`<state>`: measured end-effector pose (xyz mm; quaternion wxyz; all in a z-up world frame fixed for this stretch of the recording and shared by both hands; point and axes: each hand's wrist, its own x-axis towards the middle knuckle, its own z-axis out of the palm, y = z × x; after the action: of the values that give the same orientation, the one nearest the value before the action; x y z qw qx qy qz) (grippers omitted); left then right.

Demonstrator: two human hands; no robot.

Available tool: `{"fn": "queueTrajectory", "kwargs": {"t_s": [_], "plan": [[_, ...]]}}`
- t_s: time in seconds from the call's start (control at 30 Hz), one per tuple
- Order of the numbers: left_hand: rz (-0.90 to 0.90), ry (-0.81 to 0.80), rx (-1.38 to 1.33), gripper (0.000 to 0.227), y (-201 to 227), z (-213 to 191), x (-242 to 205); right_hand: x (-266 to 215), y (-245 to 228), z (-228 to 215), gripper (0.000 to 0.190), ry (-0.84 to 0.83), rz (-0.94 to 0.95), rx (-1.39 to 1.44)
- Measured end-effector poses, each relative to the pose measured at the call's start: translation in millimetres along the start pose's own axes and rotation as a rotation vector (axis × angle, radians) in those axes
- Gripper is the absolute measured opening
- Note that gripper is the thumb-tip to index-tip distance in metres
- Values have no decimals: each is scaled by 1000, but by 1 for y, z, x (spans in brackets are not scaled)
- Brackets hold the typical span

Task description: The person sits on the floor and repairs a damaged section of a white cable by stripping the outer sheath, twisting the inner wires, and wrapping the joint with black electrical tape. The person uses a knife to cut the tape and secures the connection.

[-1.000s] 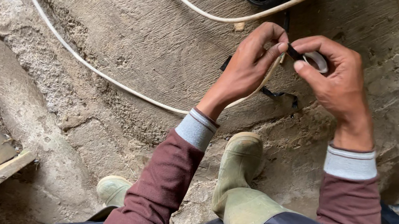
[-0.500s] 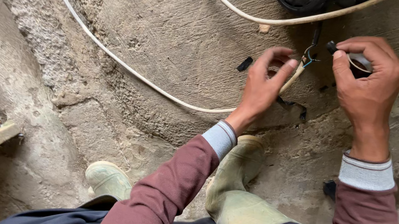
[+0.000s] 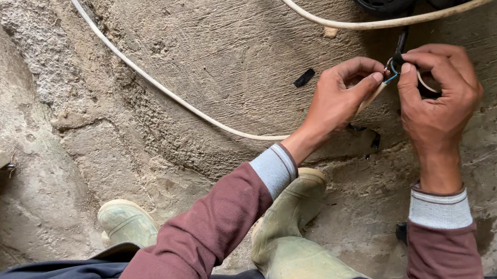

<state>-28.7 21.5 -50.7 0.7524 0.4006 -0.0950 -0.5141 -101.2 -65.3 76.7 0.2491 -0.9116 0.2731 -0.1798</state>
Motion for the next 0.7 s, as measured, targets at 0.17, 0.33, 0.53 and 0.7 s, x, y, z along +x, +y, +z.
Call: {"fn": "queueTrajectory", "kwargs": {"t_s": [0.17, 0.33, 0.53, 0.7], "plan": [[148, -1, 31, 17, 9, 5, -4, 14, -11, -5, 10, -109, -139, -145], [131, 33, 57, 15, 21, 3, -1, 21, -14, -11, 9, -158, -174, -202], [124, 56, 27, 19, 28, 5, -1, 27, -7, -13, 9, -178, -218, -157], [127, 113, -19, 22, 30, 9, -4, 32, -5, -12, 7, -234, -173, -103]]}}
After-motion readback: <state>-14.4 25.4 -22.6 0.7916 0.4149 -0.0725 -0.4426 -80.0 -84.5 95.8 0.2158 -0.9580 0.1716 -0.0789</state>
